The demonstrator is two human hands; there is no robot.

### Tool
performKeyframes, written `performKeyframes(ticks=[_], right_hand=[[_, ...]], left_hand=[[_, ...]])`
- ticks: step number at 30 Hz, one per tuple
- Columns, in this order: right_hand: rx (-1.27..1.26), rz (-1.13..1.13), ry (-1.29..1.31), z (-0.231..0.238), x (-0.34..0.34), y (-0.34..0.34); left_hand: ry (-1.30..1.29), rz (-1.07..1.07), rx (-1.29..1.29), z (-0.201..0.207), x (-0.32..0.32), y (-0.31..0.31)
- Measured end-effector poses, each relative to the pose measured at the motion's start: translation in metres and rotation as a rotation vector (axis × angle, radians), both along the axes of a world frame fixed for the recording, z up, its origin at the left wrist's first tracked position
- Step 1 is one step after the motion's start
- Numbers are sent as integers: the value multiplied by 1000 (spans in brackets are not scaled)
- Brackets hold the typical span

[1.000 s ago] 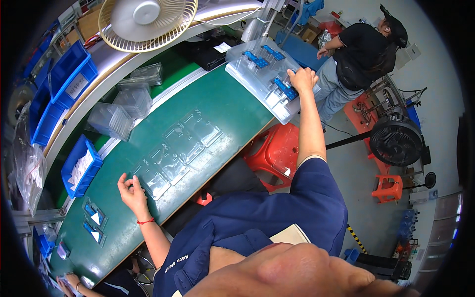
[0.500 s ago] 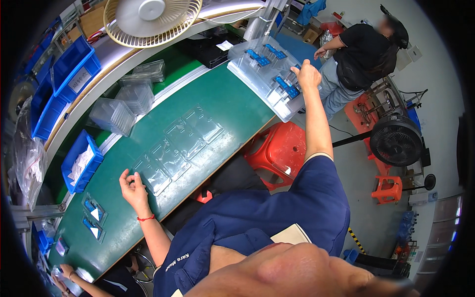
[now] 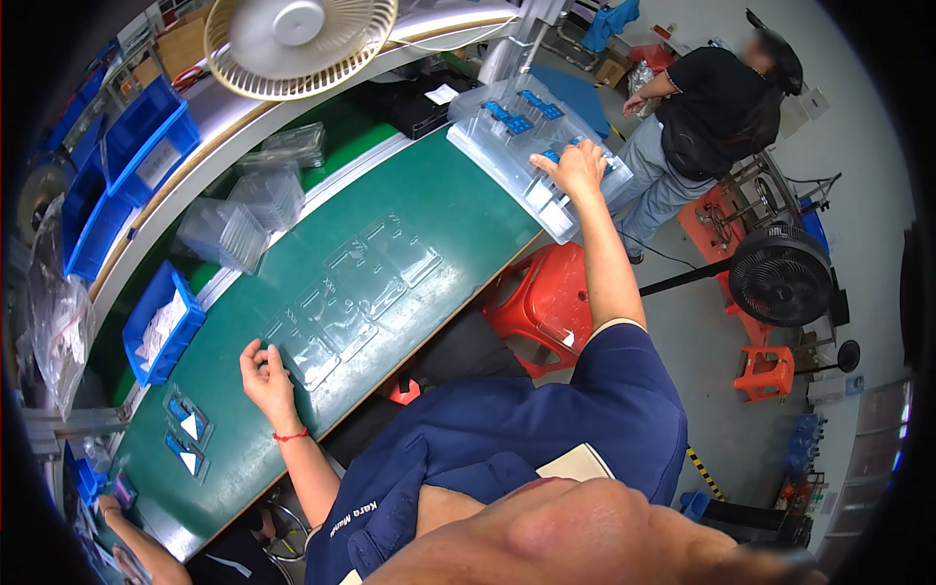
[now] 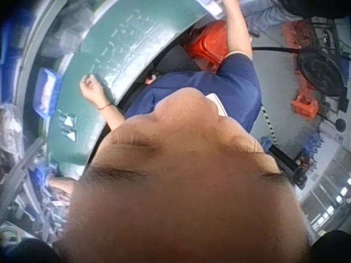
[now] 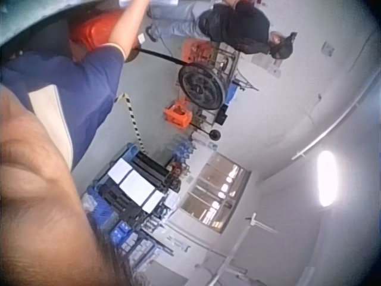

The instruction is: The person assembles small blue electronic components into clear plastic packaging trays. They pick up the components and white triangular inserts from bins, place them into the trays, and then stack the filled trays on the table.

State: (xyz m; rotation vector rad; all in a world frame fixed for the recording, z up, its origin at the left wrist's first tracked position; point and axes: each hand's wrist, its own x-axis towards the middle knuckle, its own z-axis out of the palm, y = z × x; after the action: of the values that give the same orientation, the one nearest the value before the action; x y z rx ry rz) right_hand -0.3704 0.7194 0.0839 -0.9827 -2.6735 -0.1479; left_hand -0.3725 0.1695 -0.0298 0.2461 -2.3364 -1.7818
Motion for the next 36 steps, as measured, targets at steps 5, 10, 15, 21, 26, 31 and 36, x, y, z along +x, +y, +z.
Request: performKeyframes(ticks=[5,10,15,21,26,31,36], right_hand=[[-210,-51,-6,7,-4,2],[-248,84,135,26,-19,25],[-219,60,154,22,-95,87],[-276,-1,35,6,-132,106],[-248,10,-65,10,-145,107],[-237,29,-77,12,-146,109],[-271,55,-132,17,-149,111]], left_hand=[[-7,7,-7,-9,-1,-5],[21,-4,2,-14,-3,-9],[67,7,-11,-15,-8,-7],[67,11,26,-13,-6,-5],[79,2,14,-12,-5,-5],[94,-8,16,-12,-5,-3],[90,-19,-10,-12,-5,-3]])
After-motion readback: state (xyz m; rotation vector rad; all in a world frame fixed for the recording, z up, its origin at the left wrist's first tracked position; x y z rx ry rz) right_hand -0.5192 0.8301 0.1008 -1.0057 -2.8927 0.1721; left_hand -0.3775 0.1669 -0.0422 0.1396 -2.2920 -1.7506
